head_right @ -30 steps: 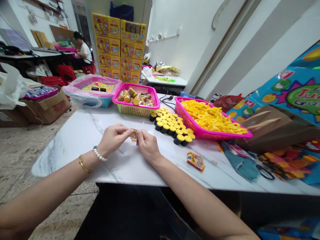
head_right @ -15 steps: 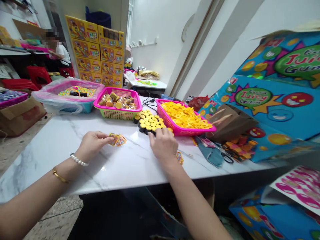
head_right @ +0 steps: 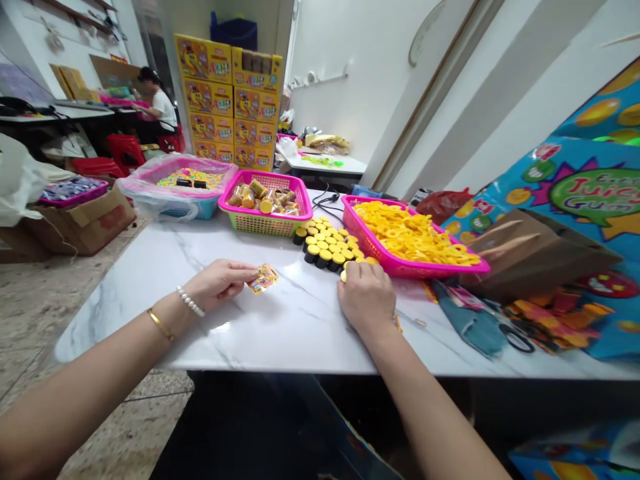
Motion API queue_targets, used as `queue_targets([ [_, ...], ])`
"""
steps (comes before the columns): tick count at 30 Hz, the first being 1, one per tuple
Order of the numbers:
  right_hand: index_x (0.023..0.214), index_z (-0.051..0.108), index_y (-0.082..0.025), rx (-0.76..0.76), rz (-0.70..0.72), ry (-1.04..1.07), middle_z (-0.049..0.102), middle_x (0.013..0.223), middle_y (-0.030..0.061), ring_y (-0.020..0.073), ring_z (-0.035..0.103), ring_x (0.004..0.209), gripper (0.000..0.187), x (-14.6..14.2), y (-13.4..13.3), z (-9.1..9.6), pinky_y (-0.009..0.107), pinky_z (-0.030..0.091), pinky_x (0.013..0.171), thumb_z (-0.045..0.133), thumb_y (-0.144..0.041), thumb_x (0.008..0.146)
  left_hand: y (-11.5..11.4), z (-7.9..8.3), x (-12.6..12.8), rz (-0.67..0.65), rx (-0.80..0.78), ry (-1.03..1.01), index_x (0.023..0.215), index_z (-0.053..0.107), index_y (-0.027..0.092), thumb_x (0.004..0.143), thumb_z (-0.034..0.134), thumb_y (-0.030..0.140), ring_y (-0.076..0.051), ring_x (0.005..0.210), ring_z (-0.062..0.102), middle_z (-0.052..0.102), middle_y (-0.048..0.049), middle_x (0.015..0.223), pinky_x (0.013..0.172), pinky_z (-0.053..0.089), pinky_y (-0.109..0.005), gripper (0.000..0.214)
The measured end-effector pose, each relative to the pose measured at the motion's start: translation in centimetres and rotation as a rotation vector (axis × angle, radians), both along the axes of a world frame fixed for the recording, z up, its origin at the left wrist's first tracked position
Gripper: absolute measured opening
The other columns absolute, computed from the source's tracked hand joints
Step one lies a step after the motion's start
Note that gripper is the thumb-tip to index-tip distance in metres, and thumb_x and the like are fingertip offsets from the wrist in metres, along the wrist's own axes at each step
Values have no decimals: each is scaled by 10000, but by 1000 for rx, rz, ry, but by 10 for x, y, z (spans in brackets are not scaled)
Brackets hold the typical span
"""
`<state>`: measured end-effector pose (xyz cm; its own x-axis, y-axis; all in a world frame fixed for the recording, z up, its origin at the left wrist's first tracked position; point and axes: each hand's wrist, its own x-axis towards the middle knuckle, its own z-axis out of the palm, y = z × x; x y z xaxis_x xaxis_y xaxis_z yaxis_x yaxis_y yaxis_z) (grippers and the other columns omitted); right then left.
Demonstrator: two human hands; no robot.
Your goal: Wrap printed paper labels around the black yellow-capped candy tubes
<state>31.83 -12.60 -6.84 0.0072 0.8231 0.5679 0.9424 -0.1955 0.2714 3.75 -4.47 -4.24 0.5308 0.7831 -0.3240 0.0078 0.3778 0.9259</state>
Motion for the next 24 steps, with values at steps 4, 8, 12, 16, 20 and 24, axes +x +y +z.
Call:
queue_targets([
  [4,1099,621,-116,151,172,348,656,1021,164,297,579,938,320,-8,-3,8,422,463,809,617,-248,808,0,1,2,33,-30,45,675,669,78,721,767,173,-15,378,345,613,-24,567,381,106,-196,144],
  [8,1073,669,-194,5,420,1153,696,921,68,211,636,787,393,-31,5,25,382,528,747,748,-357,725,1,0,2,102,-55,34,664,651,76,754,734,147,-21,376,381,625,-36,590,376,126,-191,142],
  [12,920,704,-181,-230,573,1754,692,799,32,159,640,692,368,-59,26,38,320,532,673,821,-396,646,4,-1,0,63,-66,41,792,723,62,722,765,134,-21,405,422,702,-82,713,379,161,-182,109],
  [16,802,702,-186,-326,578,2038,701,798,25,150,664,711,341,-78,44,37,268,526,641,874,-382,583,6,0,-2,68,-92,59,709,696,56,770,727,125,-29,398,433,682,-80,647,365,151,-179,97],
  [20,794,717,-200,-305,589,2159,735,894,34,168,696,806,330,-87,49,26,279,559,740,878,-402,588,10,0,-4,153,-153,-33,689,644,59,906,578,140,-20,359,396,610,-50,557,324,131,-152,241],
  [24,822,738,-195,-310,617,2182,745,945,52,192,703,881,350,-92,46,17,324,563,856,867,-440,606,13,-3,-3,155,-190,-152,715,634,64,907,553,88,-21,376,444,590,-31,571,300,182,-116,209],
])
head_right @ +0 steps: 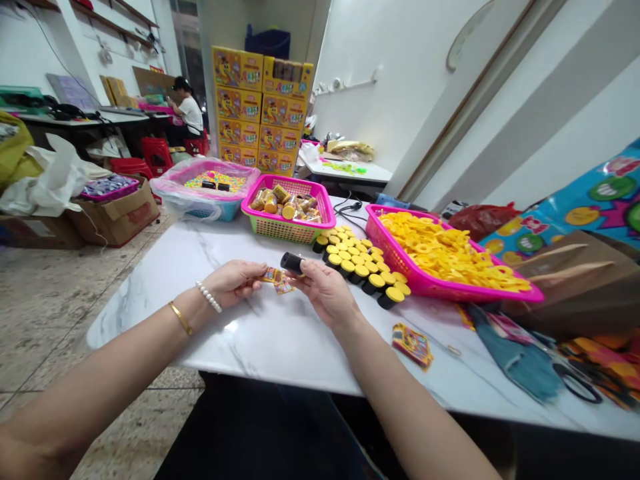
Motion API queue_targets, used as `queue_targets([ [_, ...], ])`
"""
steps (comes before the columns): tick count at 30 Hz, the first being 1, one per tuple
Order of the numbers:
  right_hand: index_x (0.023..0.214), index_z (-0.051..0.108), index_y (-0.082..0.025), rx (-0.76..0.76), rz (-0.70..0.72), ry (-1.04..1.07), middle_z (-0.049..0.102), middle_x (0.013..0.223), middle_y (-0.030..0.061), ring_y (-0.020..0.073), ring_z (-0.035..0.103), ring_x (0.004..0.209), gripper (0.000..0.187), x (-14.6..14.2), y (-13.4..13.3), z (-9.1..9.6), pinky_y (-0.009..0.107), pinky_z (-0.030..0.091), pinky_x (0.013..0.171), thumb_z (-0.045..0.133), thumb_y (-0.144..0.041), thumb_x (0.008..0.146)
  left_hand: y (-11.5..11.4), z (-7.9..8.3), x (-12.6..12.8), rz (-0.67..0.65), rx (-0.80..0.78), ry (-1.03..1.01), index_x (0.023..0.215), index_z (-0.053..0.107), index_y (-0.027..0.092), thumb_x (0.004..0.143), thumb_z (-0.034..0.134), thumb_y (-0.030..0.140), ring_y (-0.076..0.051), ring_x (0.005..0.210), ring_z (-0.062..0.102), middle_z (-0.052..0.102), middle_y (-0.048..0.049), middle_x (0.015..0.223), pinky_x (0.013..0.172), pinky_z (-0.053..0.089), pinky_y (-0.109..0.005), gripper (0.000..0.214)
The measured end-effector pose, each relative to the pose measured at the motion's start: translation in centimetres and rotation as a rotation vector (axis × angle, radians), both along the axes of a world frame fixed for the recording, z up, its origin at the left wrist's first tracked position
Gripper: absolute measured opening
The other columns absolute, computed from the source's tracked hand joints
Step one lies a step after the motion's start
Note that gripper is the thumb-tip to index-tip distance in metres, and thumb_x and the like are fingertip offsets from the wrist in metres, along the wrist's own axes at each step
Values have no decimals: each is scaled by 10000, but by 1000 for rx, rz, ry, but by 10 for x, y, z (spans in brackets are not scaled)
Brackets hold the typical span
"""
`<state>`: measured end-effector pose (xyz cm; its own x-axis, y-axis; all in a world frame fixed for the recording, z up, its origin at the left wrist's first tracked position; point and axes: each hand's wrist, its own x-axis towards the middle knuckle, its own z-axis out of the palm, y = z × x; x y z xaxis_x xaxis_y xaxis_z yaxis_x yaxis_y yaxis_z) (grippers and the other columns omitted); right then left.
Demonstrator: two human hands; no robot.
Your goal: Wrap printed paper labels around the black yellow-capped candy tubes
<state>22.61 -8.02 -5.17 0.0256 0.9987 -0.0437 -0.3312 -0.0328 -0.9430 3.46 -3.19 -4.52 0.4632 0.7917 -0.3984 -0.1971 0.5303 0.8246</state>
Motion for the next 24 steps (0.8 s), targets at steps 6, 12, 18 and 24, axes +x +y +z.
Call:
queue_targets([
  [6,804,717,-191,50,34,-81,732,872,44,194,699,853,325,-7,-3,-4,389,558,909,845,-445,648,2,0,1,23,-90,-79,696,596,82,894,552,49,9,347,377,544,5,565,285,165,-87,206],
  [12,703,675,-171,-11,-66,-112,701,753,17,158,691,735,348,-10,-2,-7,357,582,855,894,-405,566,4,0,-1,50,-106,-123,725,602,86,890,579,67,21,344,350,556,5,609,279,151,-86,168],
  [18,725,615,-169,-13,0,-83,717,751,27,174,710,685,365,-14,-5,-4,399,591,840,862,-410,607,3,-1,0,7,-113,-156,743,609,78,902,557,63,27,338,339,562,8,628,271,141,-85,168],
  [24,712,478,-215,54,-93,-137,706,723,-12,190,720,659,431,-20,-6,-7,425,621,777,861,-373,594,2,1,1,-38,-86,-163,746,628,63,922,543,106,28,347,318,594,-16,658,270,147,-80,201],
])
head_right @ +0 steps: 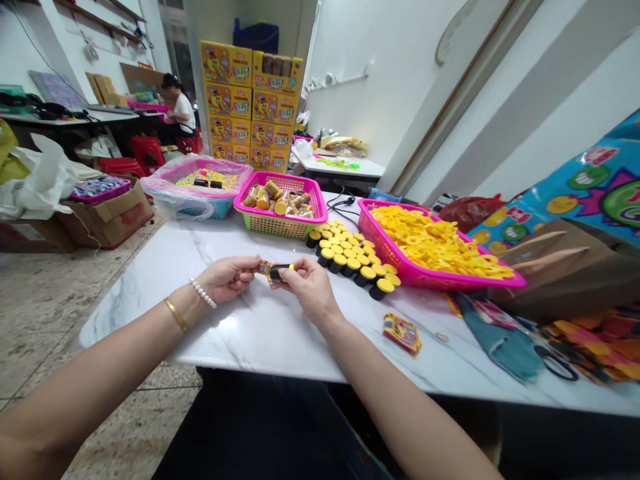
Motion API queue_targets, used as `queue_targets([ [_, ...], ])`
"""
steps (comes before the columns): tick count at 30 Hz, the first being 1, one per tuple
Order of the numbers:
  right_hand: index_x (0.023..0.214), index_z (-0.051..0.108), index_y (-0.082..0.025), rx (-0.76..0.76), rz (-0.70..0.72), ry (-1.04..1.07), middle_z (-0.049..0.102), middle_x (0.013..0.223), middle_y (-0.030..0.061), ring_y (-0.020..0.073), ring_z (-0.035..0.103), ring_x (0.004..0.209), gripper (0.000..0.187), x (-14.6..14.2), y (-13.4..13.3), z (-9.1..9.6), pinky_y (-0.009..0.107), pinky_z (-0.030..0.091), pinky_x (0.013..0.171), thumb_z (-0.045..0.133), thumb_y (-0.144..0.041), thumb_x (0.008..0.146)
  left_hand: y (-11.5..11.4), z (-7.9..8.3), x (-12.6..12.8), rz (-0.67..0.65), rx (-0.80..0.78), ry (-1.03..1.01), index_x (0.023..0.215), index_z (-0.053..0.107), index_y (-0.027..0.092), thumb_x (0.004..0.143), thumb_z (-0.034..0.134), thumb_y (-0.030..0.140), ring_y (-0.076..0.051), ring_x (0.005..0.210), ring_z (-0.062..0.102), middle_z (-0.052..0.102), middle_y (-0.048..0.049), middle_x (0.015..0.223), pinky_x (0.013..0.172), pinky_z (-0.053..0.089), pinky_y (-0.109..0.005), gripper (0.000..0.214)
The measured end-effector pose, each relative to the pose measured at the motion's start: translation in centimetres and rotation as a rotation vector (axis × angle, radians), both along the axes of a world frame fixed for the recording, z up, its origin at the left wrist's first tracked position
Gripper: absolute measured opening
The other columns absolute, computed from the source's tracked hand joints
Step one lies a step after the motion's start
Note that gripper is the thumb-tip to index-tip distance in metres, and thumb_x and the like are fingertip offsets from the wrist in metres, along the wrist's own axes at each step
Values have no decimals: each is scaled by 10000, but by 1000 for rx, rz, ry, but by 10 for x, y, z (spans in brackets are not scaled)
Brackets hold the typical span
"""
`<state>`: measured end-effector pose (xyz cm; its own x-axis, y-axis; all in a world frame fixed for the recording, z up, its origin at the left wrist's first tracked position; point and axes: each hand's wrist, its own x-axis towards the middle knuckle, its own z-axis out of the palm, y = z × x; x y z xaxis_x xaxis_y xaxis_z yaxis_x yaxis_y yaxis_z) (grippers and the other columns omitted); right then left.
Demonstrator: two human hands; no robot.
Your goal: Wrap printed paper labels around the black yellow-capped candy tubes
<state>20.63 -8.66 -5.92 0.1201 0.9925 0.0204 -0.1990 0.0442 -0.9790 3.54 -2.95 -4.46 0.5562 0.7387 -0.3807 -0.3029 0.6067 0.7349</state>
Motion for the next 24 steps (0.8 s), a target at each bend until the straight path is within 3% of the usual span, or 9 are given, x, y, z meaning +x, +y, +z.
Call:
queue_targets([
  [7,830,471,-236,120,-52,-94,693,759,-34,166,702,701,443,-4,-6,-1,396,619,763,825,-427,644,-6,4,1,-27,37,26,740,627,70,885,571,70,12,376,385,584,-15,646,279,150,-86,155],
  [13,832,544,-235,217,-78,-113,678,798,-25,155,668,764,385,0,-7,-1,364,583,796,846,-385,645,-6,1,-1,114,210,140,778,645,79,818,728,259,-13,420,449,601,-18,652,327,236,-112,202],
  [16,872,623,-233,235,-46,-171,683,844,-6,162,654,780,354,2,-6,-1,346,566,780,854,-358,635,-5,-1,-4,-16,242,153,884,668,111,715,815,395,-70,521,572,681,-65,790,407,379,-151,361],
  [19,944,687,-226,240,-10,-295,679,843,7,161,626,729,390,1,-4,-4,343,553,734,861,-343,615,-2,-6,-5,-167,279,113,862,683,103,637,869,385,-95,561,599,673,-63,730,466,438,-176,406],
  [24,982,727,-241,338,-52,-471,645,933,22,130,598,690,328,-3,-4,-13,302,529,660,816,-310,673,-2,-12,-2,-177,326,94,819,676,102,581,903,334,-83,546,581,642,-26,663,494,447,-184,403],
])
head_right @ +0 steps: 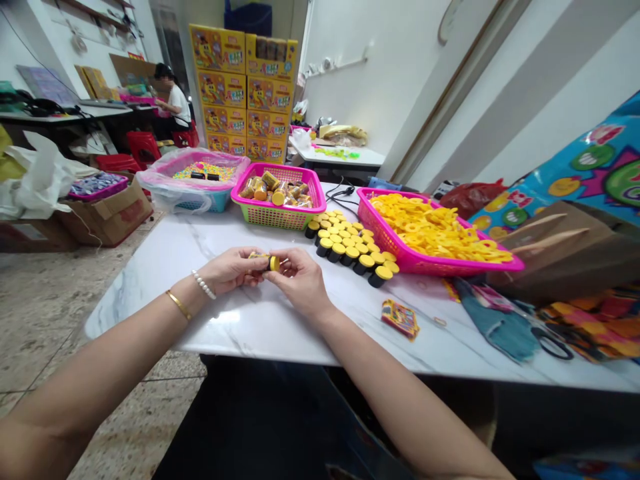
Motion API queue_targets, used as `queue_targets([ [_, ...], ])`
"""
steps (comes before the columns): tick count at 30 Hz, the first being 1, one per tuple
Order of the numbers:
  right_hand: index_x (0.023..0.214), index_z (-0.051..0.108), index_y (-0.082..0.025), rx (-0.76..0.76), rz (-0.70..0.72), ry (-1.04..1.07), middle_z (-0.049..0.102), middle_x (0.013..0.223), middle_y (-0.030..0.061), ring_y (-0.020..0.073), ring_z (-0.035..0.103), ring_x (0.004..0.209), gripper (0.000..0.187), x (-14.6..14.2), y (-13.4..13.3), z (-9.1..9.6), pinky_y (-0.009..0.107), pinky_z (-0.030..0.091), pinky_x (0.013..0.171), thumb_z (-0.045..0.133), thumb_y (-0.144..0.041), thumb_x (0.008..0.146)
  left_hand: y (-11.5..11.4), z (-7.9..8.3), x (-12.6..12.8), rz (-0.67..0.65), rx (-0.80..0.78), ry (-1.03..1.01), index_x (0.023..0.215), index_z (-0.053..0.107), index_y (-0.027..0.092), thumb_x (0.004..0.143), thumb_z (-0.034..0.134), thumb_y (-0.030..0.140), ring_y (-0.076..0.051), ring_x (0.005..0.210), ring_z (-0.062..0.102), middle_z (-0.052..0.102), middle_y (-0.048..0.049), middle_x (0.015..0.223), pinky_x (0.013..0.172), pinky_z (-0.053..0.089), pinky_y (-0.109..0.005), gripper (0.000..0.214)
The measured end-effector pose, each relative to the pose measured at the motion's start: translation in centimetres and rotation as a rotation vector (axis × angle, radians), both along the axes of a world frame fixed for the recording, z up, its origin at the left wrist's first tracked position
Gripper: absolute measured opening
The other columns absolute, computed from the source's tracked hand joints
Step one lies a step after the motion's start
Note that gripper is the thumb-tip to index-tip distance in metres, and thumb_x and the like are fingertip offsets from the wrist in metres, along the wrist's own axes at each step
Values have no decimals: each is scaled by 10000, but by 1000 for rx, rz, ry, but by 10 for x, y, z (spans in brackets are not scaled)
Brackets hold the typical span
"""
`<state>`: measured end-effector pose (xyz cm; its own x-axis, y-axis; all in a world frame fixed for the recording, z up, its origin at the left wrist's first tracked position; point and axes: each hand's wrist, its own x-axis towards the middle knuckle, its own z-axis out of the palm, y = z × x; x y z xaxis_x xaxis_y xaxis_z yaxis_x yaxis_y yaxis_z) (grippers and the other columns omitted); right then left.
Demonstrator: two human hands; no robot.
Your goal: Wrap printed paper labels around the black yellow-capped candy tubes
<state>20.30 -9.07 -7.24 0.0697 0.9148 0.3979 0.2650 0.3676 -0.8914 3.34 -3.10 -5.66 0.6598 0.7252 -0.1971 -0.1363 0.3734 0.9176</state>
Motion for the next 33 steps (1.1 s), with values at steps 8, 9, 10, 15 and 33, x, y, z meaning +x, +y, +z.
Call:
queue_targets([
  [8,1052,739,-290,46,26,-42,620,1008,26,123,597,706,376,1,3,-4,304,557,702,817,-326,686,-1,11,-6,-17,-62,18,942,719,107,690,841,330,-83,558,580,691,-80,793,482,425,-191,358],
  [9,1054,738,-284,30,38,-33,629,1024,31,132,614,731,388,3,4,-4,317,564,732,823,-327,679,0,11,-7,-4,-72,29,898,718,99,697,834,337,-84,547,576,689,-82,780,469,415,-191,332],
  [10,1057,736,-275,6,55,-16,639,1038,38,145,633,761,397,5,4,-4,330,569,763,825,-331,674,1,11,-8,10,-77,41,851,712,94,692,837,327,-87,544,577,685,-82,761,463,408,-190,309],
  [15,1011,724,-223,-103,97,68,722,936,51,210,690,860,367,7,-1,-1,406,570,867,818,-344,678,0,5,-5,12,-6,68,812,714,84,644,862,241,-101,587,594,675,-67,702,513,417,-198,274],
  [33,828,761,-217,-211,-18,206,729,740,27,193,679,681,249,-2,-6,2,384,592,739,841,-343,629,-9,13,0,92,412,154,889,725,120,752,743,232,-68,530,514,634,-2,640,517,390,-192,179],
])
